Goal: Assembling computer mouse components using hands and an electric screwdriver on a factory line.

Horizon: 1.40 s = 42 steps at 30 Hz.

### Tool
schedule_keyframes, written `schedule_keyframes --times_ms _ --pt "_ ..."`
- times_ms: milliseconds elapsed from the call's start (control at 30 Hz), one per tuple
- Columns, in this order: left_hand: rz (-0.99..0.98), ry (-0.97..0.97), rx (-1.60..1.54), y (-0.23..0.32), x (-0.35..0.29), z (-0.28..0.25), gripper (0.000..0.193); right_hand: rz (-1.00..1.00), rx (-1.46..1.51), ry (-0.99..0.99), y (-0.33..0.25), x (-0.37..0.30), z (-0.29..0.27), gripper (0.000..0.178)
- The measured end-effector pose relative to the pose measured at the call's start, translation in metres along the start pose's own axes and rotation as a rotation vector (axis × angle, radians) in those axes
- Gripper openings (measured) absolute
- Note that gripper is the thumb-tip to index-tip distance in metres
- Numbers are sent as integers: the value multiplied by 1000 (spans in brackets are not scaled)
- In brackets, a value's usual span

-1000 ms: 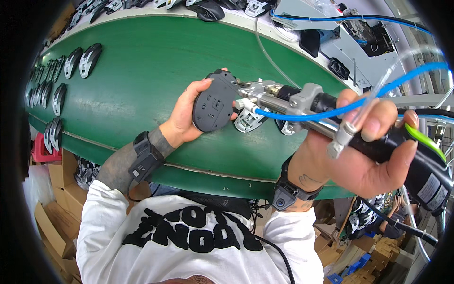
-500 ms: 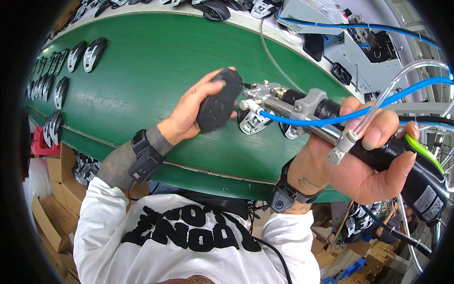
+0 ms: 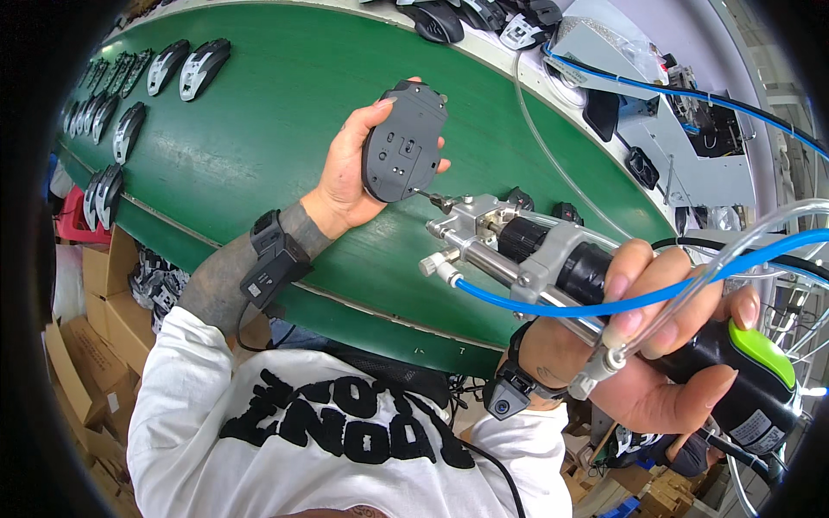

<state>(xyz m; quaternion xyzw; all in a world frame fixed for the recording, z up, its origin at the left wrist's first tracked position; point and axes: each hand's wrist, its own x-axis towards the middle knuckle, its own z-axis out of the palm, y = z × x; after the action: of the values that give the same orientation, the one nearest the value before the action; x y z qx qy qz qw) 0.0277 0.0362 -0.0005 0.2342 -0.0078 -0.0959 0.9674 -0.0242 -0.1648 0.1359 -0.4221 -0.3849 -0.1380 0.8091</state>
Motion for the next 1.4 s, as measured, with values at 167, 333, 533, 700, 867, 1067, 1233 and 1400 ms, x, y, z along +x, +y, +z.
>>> schedule_keyframes --times_ms 167,333,533,700,867,1067,1233,1400 --pt "16 -31 -15 -2 -2 8 47 -7 -40 -38 5 -1 -2 38" --pt "28 17 -45 -5 -8 7 46 33 -7 -59 9 -1 5 37" --pt "17 262 97 -9 13 -17 39 10 -37 169 -13 1 8 32" --pt "-27 94 29 -13 5 -8 38 13 -57 144 -20 2 11 34" --pt "-17 130 62 -12 5 -5 41 24 -106 138 -17 4 7 35" --pt "82 285 230 -8 8 -9 45 51 -30 106 -25 5 6 31" --pt "63 288 232 -11 7 -7 47 32 -66 97 -33 2 9 24" --pt "-56 125 123 -17 -3 0 45 -1 -7 73 -13 -3 15 38"
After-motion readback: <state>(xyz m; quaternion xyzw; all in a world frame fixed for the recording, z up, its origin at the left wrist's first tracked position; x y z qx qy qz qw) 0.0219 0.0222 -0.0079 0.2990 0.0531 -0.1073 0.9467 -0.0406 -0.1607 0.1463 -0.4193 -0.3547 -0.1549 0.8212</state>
